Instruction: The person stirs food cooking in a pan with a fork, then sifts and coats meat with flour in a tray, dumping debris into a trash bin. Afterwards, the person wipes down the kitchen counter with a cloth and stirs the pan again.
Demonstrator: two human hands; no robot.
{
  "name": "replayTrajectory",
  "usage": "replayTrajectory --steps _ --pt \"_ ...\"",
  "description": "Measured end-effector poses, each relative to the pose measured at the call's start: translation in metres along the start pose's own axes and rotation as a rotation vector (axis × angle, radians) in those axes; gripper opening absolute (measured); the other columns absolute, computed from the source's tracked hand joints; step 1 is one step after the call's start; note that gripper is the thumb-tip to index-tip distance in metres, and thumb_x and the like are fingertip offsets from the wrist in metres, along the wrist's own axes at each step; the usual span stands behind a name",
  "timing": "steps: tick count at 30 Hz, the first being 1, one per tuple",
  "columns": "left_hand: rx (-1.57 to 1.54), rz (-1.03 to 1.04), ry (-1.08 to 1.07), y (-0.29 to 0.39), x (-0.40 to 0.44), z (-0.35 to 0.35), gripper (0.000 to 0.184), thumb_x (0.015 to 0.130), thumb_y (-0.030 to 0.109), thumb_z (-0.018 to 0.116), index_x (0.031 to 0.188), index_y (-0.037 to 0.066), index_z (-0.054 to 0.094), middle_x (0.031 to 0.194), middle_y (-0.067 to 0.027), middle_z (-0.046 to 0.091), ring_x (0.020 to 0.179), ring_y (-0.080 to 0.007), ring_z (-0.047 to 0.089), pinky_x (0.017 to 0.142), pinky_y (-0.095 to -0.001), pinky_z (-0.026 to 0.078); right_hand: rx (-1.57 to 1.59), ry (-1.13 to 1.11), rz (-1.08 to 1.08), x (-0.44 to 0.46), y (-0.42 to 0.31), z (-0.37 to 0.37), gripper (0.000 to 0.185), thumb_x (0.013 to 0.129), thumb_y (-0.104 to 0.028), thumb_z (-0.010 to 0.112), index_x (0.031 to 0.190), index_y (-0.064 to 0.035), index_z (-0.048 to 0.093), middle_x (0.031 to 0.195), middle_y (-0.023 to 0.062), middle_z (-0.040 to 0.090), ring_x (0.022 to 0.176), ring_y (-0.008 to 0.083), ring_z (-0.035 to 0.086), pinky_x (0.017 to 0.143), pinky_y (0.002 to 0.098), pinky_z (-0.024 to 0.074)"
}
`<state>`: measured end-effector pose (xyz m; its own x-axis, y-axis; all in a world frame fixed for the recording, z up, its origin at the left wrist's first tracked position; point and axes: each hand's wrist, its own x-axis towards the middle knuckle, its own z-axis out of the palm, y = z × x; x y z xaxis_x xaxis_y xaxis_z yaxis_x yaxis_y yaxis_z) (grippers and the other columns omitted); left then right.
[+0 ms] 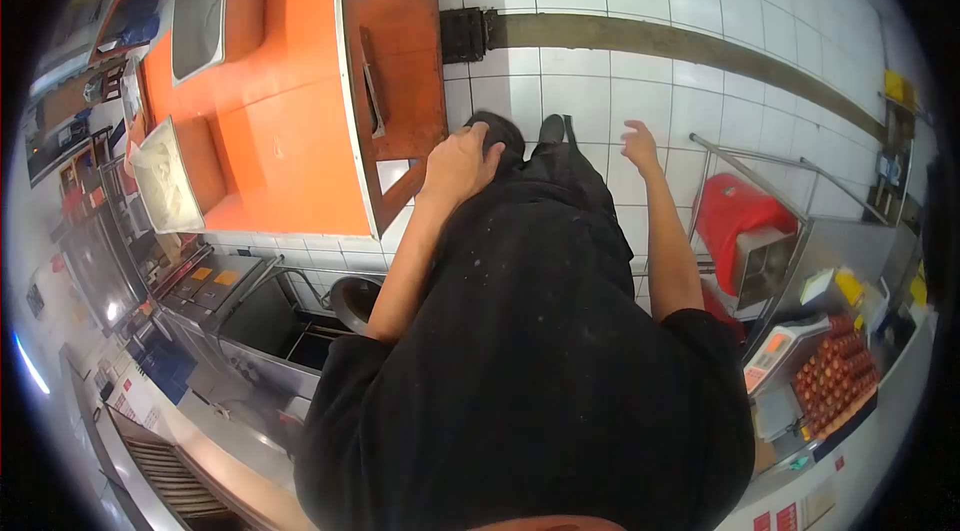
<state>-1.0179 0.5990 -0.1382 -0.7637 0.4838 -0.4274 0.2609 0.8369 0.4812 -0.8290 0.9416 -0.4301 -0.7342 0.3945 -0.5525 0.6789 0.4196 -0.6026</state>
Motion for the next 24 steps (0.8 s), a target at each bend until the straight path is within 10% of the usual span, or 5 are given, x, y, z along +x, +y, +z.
replayTrajectory --steps 7,13,24 --pt "0.060 -0.172 -0.167 -0.044 0.108 -0.034 0.036 0.091 0.035 0.063 0.104 0.001 0.063 0.095 -0.0237 0.069 0.093 -0.0431 0.066 0.081 -0.0504 0.053 0.347 -0.142 0.333 0.091 -0.104 -0.031 0.034 0.085 -0.009 0.063 0.118 -0.0022 0.062 0.095 0.0149 0.070 0.072 0.0192 0.068 0.063 0.0301 0.0546" --pt "0.096 -0.114 -0.177 -0.067 0.261 -0.121 0.033 0.091 0.033 0.063 0.097 0.000 0.061 0.094 -0.0274 0.068 0.094 -0.0451 0.066 0.081 -0.0519 0.052 0.364 -0.169 0.458 0.127 -0.114 -0.066 0.041 0.100 -0.034 0.053 0.127 -0.0028 0.056 0.102 0.0159 0.070 0.080 0.0215 0.070 0.065 0.0330 0.0557" --pt "-0.134 -0.037 0.100 -0.071 0.521 -0.306 0.036 0.090 0.030 0.064 0.107 -0.001 0.062 0.098 -0.0245 0.067 0.091 -0.0433 0.065 0.080 -0.0501 0.053 0.402 -0.222 0.584 0.332 -0.313 -0.121 0.036 0.095 -0.015 0.051 0.127 0.0003 0.054 0.103 0.0184 0.069 0.083 0.0260 0.071 0.068 0.0344 0.0573"
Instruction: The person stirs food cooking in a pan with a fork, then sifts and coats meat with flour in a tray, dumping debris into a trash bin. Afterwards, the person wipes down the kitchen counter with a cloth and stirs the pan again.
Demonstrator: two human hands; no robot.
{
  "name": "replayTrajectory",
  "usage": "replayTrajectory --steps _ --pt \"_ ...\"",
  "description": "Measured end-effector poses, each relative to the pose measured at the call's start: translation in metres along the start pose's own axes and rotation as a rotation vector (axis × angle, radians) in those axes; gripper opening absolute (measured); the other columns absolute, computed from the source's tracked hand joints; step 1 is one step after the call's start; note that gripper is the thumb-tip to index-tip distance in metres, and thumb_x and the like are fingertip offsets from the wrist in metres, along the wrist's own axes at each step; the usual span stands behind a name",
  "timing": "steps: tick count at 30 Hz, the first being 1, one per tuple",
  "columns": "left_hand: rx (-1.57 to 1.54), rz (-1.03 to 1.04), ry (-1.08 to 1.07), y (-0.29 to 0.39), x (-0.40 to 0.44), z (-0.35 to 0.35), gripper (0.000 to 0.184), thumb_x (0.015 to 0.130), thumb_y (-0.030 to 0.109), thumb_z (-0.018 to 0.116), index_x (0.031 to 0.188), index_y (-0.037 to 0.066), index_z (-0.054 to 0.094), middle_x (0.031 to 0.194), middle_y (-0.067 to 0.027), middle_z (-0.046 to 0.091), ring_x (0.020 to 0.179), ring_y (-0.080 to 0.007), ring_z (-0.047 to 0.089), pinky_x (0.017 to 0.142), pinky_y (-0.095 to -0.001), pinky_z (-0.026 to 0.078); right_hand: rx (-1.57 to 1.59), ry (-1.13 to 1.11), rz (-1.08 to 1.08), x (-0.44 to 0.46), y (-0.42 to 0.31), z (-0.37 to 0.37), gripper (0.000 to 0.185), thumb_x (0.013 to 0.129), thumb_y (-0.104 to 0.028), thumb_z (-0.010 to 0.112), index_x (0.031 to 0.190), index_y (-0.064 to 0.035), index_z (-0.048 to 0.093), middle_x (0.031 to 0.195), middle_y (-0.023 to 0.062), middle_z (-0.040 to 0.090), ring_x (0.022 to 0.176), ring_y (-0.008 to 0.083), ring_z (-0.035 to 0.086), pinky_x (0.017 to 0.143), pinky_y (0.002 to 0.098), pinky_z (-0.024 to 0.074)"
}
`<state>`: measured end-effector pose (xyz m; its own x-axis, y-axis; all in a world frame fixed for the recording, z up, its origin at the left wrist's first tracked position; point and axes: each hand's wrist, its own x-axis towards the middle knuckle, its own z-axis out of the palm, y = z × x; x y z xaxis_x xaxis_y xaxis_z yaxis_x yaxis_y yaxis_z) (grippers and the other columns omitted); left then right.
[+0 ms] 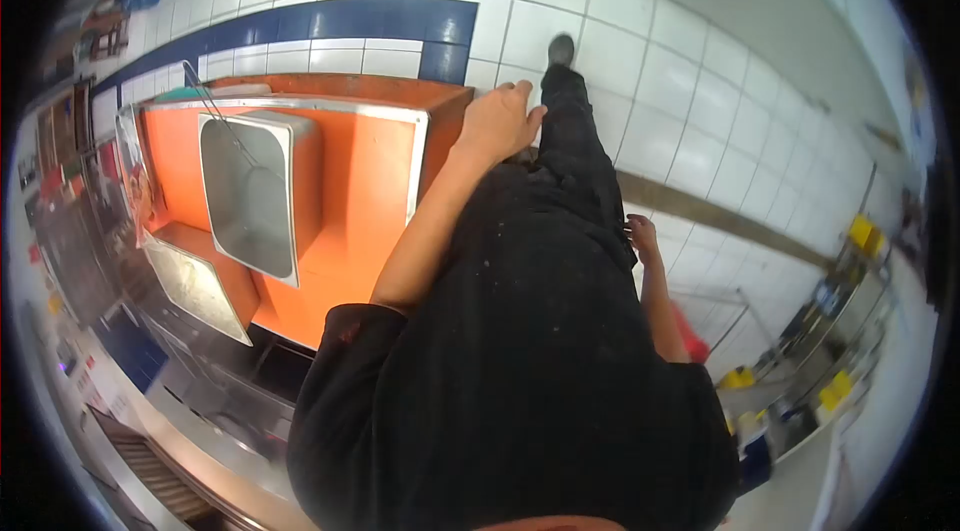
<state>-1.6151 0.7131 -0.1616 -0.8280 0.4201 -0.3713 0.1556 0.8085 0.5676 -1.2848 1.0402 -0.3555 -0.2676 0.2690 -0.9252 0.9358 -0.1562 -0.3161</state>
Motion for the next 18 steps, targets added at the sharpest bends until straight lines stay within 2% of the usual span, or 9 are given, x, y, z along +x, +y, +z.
replayTrajectory --steps 2,5,6,9,10,13,15,17,18 --pt "-0.043 -0.085 0.009 -0.026 0.042 -0.011 0.039 0.090 0.030 0.065 0.114 -0.001 0.062 0.101 -0.0241 0.067 0.093 -0.0417 0.066 0.081 -0.0485 0.053 -0.071 -0.030 -0.030 0.031 -0.084 0.010 0.036 0.096 -0.014 0.050 0.128 0.0005 0.054 0.104 0.0187 0.069 0.085 0.0257 0.071 0.069 0.0340 0.0574" --pt "-0.293 -0.297 0.171 -0.079 0.095 -0.017 0.041 0.089 0.027 0.066 0.119 -0.001 0.060 0.104 -0.0238 0.067 0.094 -0.0386 0.067 0.083 -0.0461 0.053 -0.278 -0.027 -0.050 0.083 -0.232 0.028 0.035 0.096 -0.013 0.047 0.127 0.0009 0.055 0.106 0.0189 0.069 0.087 0.0240 0.070 0.072 0.0330 0.0577" --pt "-0.431 -0.399 0.207 -0.098 0.111 -0.016 0.043 0.090 0.024 0.066 0.124 -0.001 0.057 0.105 -0.0214 0.067 0.094 -0.0322 0.068 0.084 -0.0433 0.053 -0.316 -0.039 -0.101 0.108 -0.280 0.034 0.034 0.097 -0.013 0.048 0.126 0.0010 0.056 0.106 0.0187 0.069 0.086 0.0241 0.070 0.072 0.0325 0.0576" --pt "-0.857 -0.749 0.463 -0.148 0.156 -0.011 0.043 0.093 0.022 0.063 0.129 0.001 0.052 0.104 -0.0165 0.066 0.092 -0.0254 0.068 0.079 -0.0389 0.054 -0.499 -0.005 -0.214 0.183 -0.422 0.066 0.028 0.101 -0.017 0.049 0.120 -0.0005 0.060 0.096 0.0144 0.070 0.084 0.0194 0.069 0.067 0.0300 0.0554" --pt "-1.079 -0.827 0.529 -0.176 0.167 0.013 0.044 0.096 0.019 0.059 0.134 0.001 0.045 0.107 -0.0132 0.062 0.092 -0.0203 0.066 0.074 -0.0339 0.055 -0.545 -0.038 -0.356 0.212 -0.464 0.079 0.027 0.102 -0.017 0.048 0.119 -0.0005 0.060 0.094 0.0124 0.069 0.080 0.0166 0.067 0.065 0.0281 0.0536" --pt "-1.475 -1.167 0.834 -0.220 0.192 0.001 0.047 0.098 0.017 0.057 0.137 -0.001 0.039 0.107 -0.0126 0.058 0.091 -0.0198 0.065 0.072 -0.0311 0.055 -0.672 -0.147 -0.491 0.250 -0.589 0.165 0.025 0.102 -0.013 0.046 0.119 -0.0003 0.060 0.095 0.0117 0.069 0.080 0.0150 0.066 0.067 0.0265 0.0529" --pt "-1.600 -1.293 1.088 -0.264 0.203 0.015 0.047 0.098 0.016 0.056 0.137 -0.002 0.036 0.107 -0.0133 0.058 0.091 -0.0209 0.065 0.071 -0.0335 0.055 -0.794 -0.192 -0.471 0.226 -0.654 0.264 0.024 0.102 -0.012 0.046 0.118 -0.0011 0.060 0.094 0.0114 0.069 0.080 0.0152 0.067 0.071 0.0263 0.0531" --pt "-1.661 -1.433 1.350 -0.310 0.212 0.033 0.047 0.097 0.017 0.057 0.136 -0.002 0.036 0.104 -0.0123 0.058 0.090 -0.0211 0.065 0.071 -0.0340 0.055 -0.874 -0.294 -0.509 0.239 -0.677 0.347 0.024 0.100 -0.011 0.047 0.117 -0.0011 0.061 0.094 0.0115 0.070 0.080 0.0161 0.067 0.072 0.0264 0.0530" --pt "-1.711 -1.528 1.403 -0.340 0.213 0.053 0.040 0.098 0.020 0.056 0.130 0.000 0.043 0.104 -0.0114 0.058 0.087 -0.0211 0.064 0.072 -0.0337 0.054 -0.912 -0.350 -0.523 0.249 -0.683 0.385 0.024 0.100 -0.011 0.048 0.117 -0.0011 0.061 0.094 0.0115 0.070 0.080 0.0165 0.067 0.073 0.0265 0.0530"
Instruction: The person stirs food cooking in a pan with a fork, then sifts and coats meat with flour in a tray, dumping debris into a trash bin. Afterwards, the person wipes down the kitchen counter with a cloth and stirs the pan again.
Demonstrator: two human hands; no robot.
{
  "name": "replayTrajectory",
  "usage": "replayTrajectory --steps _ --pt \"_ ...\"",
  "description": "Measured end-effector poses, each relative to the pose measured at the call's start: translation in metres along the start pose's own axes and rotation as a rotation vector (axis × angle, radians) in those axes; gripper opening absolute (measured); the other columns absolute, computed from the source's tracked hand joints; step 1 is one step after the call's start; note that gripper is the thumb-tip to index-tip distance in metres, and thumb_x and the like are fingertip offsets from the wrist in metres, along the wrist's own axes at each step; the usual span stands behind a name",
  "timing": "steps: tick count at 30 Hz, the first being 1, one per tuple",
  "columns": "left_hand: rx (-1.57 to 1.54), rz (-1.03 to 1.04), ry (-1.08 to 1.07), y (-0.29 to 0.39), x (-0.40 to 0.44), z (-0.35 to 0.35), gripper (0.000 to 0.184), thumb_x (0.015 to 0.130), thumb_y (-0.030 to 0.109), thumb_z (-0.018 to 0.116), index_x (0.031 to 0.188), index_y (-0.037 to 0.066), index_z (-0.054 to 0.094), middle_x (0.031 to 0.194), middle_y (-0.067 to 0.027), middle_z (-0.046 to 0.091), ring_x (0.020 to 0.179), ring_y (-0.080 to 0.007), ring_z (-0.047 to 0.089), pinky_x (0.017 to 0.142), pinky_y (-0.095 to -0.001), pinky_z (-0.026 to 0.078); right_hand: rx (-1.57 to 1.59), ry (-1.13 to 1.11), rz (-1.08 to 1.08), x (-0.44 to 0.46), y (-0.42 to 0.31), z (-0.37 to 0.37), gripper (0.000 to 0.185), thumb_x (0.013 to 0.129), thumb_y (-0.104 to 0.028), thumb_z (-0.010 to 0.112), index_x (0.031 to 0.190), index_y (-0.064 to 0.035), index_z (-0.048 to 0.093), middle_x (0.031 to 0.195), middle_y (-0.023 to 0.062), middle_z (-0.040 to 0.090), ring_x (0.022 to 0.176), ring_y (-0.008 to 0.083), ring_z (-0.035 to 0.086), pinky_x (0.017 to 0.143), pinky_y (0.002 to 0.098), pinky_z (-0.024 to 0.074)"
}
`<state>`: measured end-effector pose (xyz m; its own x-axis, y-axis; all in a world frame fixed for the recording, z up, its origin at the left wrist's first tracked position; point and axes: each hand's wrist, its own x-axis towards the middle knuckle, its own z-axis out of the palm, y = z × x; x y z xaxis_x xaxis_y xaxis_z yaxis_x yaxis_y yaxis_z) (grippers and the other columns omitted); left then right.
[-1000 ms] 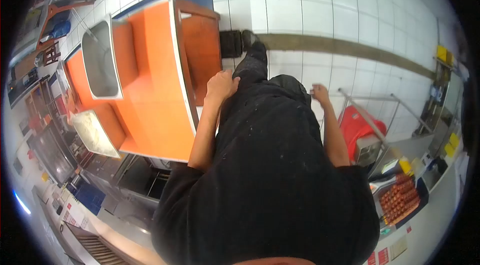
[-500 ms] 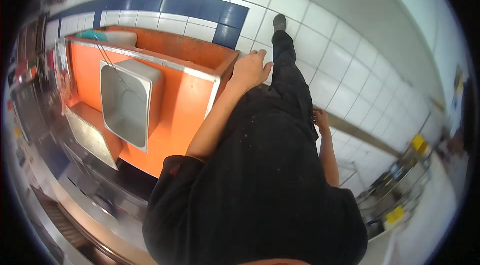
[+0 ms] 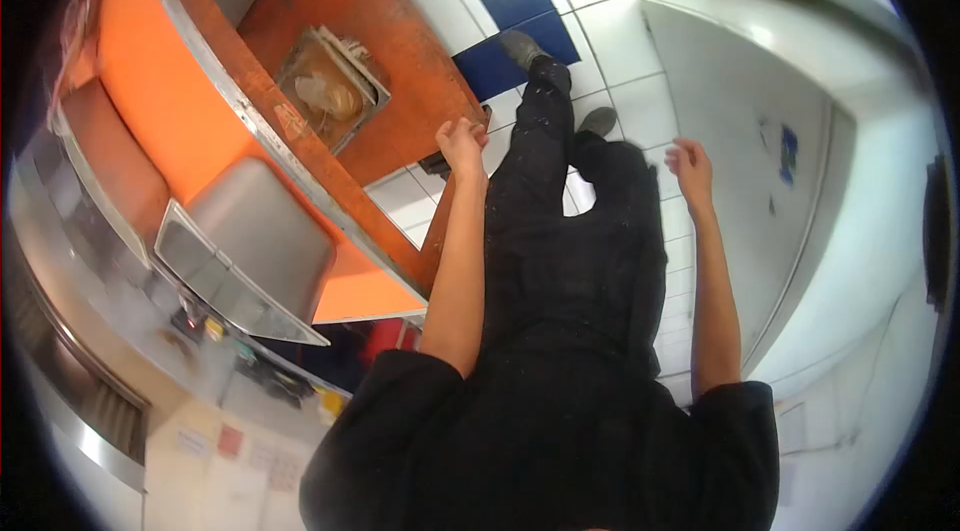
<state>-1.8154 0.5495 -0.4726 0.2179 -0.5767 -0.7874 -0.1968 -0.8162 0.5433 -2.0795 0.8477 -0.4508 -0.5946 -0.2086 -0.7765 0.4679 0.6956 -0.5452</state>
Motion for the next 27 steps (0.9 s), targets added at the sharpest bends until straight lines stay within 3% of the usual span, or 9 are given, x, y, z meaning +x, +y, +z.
replayTrajectory --steps 6,7,8,9,11,15,19,23,27 --pt "-0.526 -0.257 0.470 -0.017 0.175 -0.025 0.036 0.098 0.031 0.056 0.119 0.002 0.053 0.103 -0.0115 0.056 0.092 -0.0236 0.061 0.079 -0.0368 0.054 -0.332 -0.282 -0.188 0.190 -0.098 0.192 0.027 0.091 -0.014 0.057 0.115 -0.0023 0.064 0.095 0.0183 0.072 0.084 0.0238 0.071 0.080 0.0338 0.0539" --pt "-0.613 -0.275 0.528 -0.015 0.203 -0.039 0.038 0.097 0.033 0.057 0.120 0.003 0.053 0.104 -0.0119 0.056 0.093 -0.0243 0.060 0.080 -0.0374 0.054 -0.599 -0.259 -0.427 0.211 -0.111 0.234 0.028 0.090 -0.017 0.057 0.114 -0.0047 0.065 0.098 0.0204 0.071 0.090 0.0326 0.071 0.085 0.0385 0.0534" --pt "-0.673 -0.247 0.604 -0.006 0.228 -0.045 0.038 0.096 0.034 0.058 0.119 0.003 0.053 0.105 -0.0123 0.056 0.093 -0.0241 0.060 0.081 -0.0375 0.054 -0.636 -0.426 -0.265 0.222 -0.140 0.275 0.030 0.091 -0.020 0.055 0.115 -0.0057 0.065 0.102 0.0224 0.070 0.098 0.0403 0.067 0.090 0.0444 0.0514" --pt "-0.723 -0.227 0.681 0.003 0.246 -0.052 0.039 0.096 0.035 0.058 0.118 0.003 0.053 0.107 -0.0127 0.055 0.092 -0.0240 0.059 0.081 -0.0375 0.054 -0.707 -0.430 -0.530 0.238 -0.145 0.318 0.031 0.091 -0.022 0.054 0.116 -0.0056 0.065 0.105 0.0241 0.069 0.103 0.0399 0.066 0.092 0.0453 0.0507" --pt "-0.711 -0.224 0.797 0.009 0.269 -0.078 0.040 0.094 0.036 0.059 0.118 0.004 0.053 0.110 -0.0136 0.055 0.091 -0.0235 0.059 0.083 -0.0379 0.054 -0.894 -0.617 -0.447 0.251 -0.186 0.397 0.034 0.091 -0.023 0.055 0.119 -0.0056 0.062 0.115 0.0247 0.067 0.109 0.0403 0.063 0.095 0.0474 0.0493" --pt "-0.556 -0.128 0.701 -0.013 0.344 -0.148 0.048 0.092 0.033 0.061 0.129 0.004 0.050 0.115 -0.0149 0.055 0.094 -0.0252 0.060 0.087 -0.0397 0.054 -0.891 -0.876 -0.602 0.253 -0.202 0.547 0.042 0.088 -0.032 0.060 0.118 -0.0029 0.061 0.110 0.0234 0.069 0.105 0.0413 0.065 0.089 0.0497 0.0520" --pt "-0.673 0.069 0.687 0.000 0.349 -0.152 0.048 0.094 0.021 0.056 0.136 0.001 0.046 0.126 -0.0169 0.055 0.108 -0.0316 0.061 0.093 -0.0457 0.054 -0.769 -1.006 -0.675 0.204 -0.180 0.674 0.048 0.086 -0.036 0.060 0.111 0.0055 0.058 0.101 0.0333 0.066 0.100 0.0439 0.065 0.089 0.0500 0.0519" --pt "-0.835 0.128 0.636 -0.004 0.360 -0.178 0.048 0.093 0.012 0.052 0.139 -0.001 0.043 0.135 -0.0189 0.052 0.122 -0.0364 0.056 0.099 -0.0523 0.052 -0.718 -1.006 -0.579 0.170 -0.157 0.742 0.055 0.083 -0.043 0.066 0.110 0.0046 0.058 0.099 0.0313 0.067 0.098 0.0436 0.067 0.087 0.0491 0.0539" --pt "-0.803 0.197 0.696 0.000 0.366 -0.186 0.053 0.090 0.013 0.052 0.141 0.001 0.042 0.134 -0.0185 0.052 0.120 -0.0360 0.056 0.099 -0.0520 0.052 -0.780 -0.938 -0.697 0.155 -0.151 0.771 0.042 0.081 -0.033 0.069 0.102 0.0027 0.062 0.095 0.0276 0.069 0.090 0.0418 0.069 0.077 0.0472 0.0572"
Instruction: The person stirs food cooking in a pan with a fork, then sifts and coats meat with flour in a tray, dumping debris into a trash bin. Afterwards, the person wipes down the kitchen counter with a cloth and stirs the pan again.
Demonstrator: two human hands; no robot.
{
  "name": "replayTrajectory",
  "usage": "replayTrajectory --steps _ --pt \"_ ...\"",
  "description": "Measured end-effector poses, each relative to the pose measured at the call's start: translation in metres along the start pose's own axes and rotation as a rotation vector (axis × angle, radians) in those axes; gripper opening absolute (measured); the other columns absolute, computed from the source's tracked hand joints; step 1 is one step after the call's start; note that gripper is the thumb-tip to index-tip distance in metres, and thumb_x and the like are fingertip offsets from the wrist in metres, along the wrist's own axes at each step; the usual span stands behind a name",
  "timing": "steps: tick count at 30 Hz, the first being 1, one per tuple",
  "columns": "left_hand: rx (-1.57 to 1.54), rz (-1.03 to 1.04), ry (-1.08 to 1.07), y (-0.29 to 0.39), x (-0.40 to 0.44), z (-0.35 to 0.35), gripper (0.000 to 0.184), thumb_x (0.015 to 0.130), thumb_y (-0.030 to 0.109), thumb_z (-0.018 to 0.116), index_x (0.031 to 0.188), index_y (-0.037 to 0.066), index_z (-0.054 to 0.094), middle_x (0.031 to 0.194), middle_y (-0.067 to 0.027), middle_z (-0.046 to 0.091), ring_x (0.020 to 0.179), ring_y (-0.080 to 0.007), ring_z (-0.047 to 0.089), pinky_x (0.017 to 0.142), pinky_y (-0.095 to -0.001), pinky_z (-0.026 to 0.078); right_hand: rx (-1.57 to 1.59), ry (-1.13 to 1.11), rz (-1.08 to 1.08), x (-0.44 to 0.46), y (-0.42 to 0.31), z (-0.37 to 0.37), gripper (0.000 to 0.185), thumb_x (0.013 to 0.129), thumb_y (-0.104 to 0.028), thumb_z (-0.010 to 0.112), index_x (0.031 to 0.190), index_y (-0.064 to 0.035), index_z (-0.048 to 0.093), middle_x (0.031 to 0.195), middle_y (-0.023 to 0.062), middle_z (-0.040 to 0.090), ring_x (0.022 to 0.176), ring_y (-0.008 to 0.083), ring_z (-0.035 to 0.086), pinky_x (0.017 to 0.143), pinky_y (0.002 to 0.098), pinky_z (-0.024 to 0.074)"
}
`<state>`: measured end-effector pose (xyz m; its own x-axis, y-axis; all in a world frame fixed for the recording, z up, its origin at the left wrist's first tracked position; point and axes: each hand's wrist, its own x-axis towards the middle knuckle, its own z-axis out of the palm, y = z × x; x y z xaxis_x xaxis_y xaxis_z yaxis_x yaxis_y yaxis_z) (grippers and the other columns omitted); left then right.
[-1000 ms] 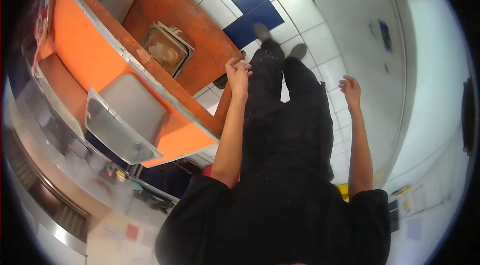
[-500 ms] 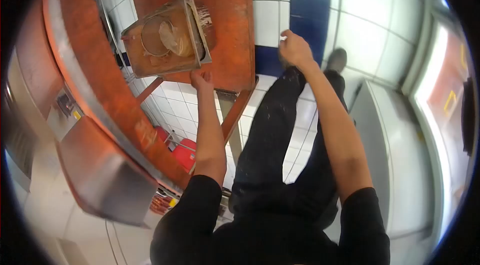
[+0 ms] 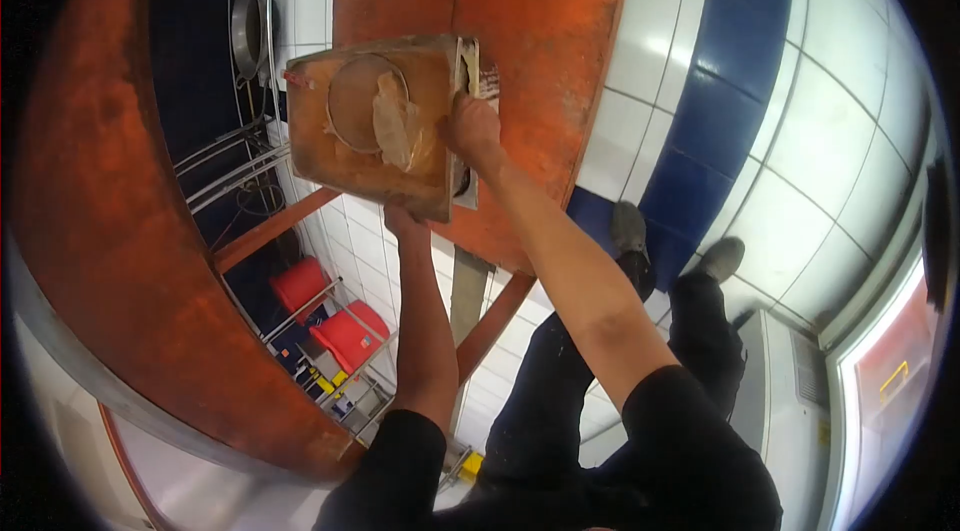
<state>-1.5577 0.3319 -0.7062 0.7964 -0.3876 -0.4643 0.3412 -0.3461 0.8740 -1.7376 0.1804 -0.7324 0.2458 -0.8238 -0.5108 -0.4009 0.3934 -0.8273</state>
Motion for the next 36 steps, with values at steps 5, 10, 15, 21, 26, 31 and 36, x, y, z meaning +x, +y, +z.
replayTrajectory --steps 5,10,15,21,26,31,36 --pt "0.035 0.157 -0.091 0.017 -0.004 -0.011 0.040 0.087 0.014 0.053 0.122 -0.005 0.059 0.118 -0.0178 0.062 0.105 -0.0361 0.064 0.090 -0.0499 0.056 0.072 0.096 -0.066 -0.016 -0.031 -0.006 0.033 0.077 -0.026 0.071 0.090 0.0037 0.064 0.080 0.0262 0.068 0.081 0.0420 0.069 0.072 0.0477 0.0570" --pt "0.530 0.223 -0.065 0.041 -0.065 -0.008 0.048 0.081 0.010 0.047 0.126 -0.005 0.054 0.128 -0.0206 0.056 0.114 -0.0379 0.060 0.095 -0.0494 0.053 0.132 0.092 -0.075 -0.064 -0.057 -0.051 0.028 0.076 -0.020 0.071 0.086 0.0043 0.063 0.078 0.0278 0.066 0.079 0.0441 0.068 0.072 0.0497 0.0563" --pt "-0.145 0.009 -0.098 0.058 -0.120 0.009 0.043 0.082 0.012 0.050 0.123 -0.003 0.055 0.114 -0.0168 0.060 0.102 -0.0328 0.063 0.090 -0.0457 0.053 0.131 0.095 -0.030 -0.108 -0.079 -0.105 0.026 0.076 -0.018 0.071 0.090 0.0029 0.064 0.079 0.0267 0.067 0.078 0.0449 0.067 0.071 0.0498 0.0560" --pt "0.024 0.068 0.052 0.064 -0.246 0.032 0.029 0.077 0.008 0.053 0.103 0.001 0.063 0.099 -0.0103 0.062 0.089 -0.0265 0.064 0.078 -0.0364 0.055 0.222 0.264 0.009 -0.220 -0.058 -0.188 0.026 0.077 -0.015 0.071 0.097 0.0006 0.067 0.078 0.0231 0.068 0.069 0.0372 0.069 0.064 0.0420 0.0544" --pt "0.074 0.015 -0.085 0.036 -0.321 0.025 0.028 0.069 0.000 0.055 0.095 -0.004 0.063 0.095 -0.0082 0.065 0.083 -0.0201 0.063 0.079 -0.0306 0.051 0.207 0.457 0.125 -0.325 -0.024 -0.257 0.025 0.079 -0.010 0.068 0.103 -0.0003 0.067 0.082 0.0164 0.072 0.068 0.0201 0.071 0.064 0.0324 0.0535" --pt "0.223 0.015 -0.376 0.037 -0.421 0.067 0.024 0.074 -0.005 0.052 0.095 -0.005 0.065 0.091 -0.0049 0.067 0.080 -0.0127 0.061 0.075 -0.0256 0.048 0.215 0.720 0.241 -0.444 0.018 -0.311 0.022 0.080 -0.008 0.071 0.098 0.0034 0.066 0.086 0.0166 0.072 0.072 0.0223 0.070 0.069 0.0344 0.0543" --pt "0.342 -0.074 -0.656 0.063 -0.508 0.095 0.026 0.081 -0.006 0.049 0.101 -0.007 0.065 0.093 -0.0052 0.068 0.081 -0.0108 0.061 0.071 -0.0252 0.048 0.370 0.916 0.332 -0.545 -0.005 -0.366 0.022 0.083 -0.006 0.068 0.100 0.0061 0.063 0.085 0.0114 0.069 0.071 0.0151 0.065 0.065 0.0295 0.0515"
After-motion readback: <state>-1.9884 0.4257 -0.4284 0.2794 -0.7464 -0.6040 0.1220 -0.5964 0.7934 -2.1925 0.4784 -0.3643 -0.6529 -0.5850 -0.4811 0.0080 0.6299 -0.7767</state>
